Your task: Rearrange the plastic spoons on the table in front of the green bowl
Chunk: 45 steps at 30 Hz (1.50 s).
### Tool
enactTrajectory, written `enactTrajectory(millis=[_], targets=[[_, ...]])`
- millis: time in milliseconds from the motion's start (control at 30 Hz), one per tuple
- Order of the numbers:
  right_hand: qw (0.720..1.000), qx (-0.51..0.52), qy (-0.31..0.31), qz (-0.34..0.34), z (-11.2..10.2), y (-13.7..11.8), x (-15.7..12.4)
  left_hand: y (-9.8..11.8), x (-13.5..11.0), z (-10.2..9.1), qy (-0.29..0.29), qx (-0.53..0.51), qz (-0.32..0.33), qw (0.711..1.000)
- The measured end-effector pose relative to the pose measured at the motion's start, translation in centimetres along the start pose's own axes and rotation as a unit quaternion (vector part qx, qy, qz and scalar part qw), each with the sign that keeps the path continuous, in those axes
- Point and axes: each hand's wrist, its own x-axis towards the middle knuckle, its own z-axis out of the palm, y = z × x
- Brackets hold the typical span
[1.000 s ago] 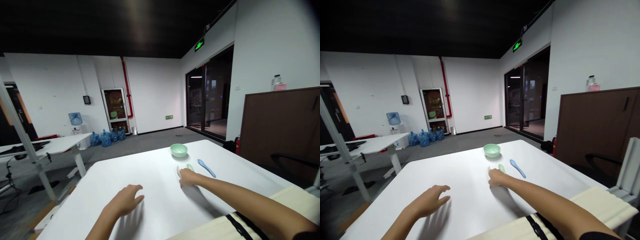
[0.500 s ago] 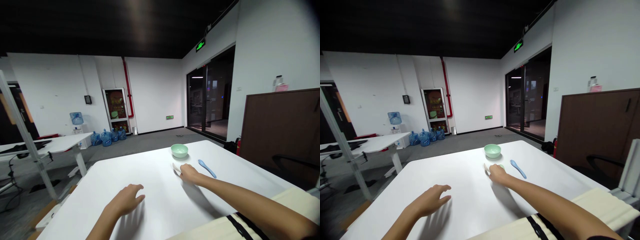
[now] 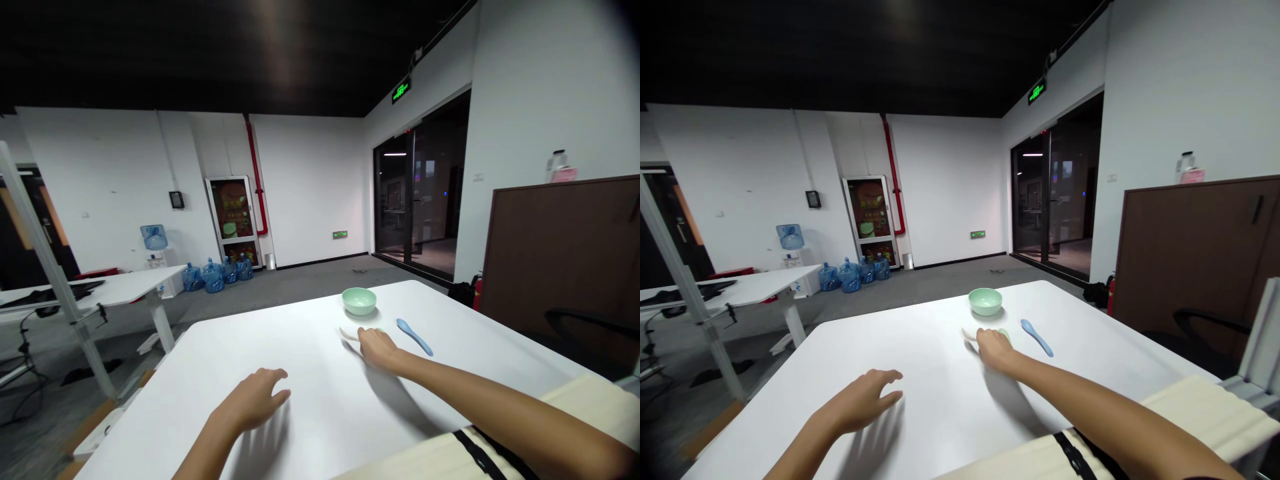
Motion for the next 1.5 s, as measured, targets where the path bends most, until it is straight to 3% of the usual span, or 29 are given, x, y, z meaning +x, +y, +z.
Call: enactTrajectory(millis=[467, 900, 1233, 1500], targets=[[0.998, 0.06, -0.004, 0.013, -0.3, -0.2, -0.9, 0.0, 0.0, 0.0, -0.004, 0.0, 0.004, 1.0], [0.978, 0.16, -0.097, 0.091, 2.8, -0.4, 0.2, -0.1, 0.1, 0.1, -0.003, 0.005, 0.005, 1.0], [0.991, 0.082, -0.077, 0.074, 2.8, -0.9, -0.2, 0.1, 0.0, 0.0, -0.002, 0.013, 0.003, 1.0], [0.998, 0.03, -0.055, 0.031, 0.4, -1.2, -1.4, 0.0, 0.1, 0.1, 0.006, 0.011, 0.008, 1.0]])
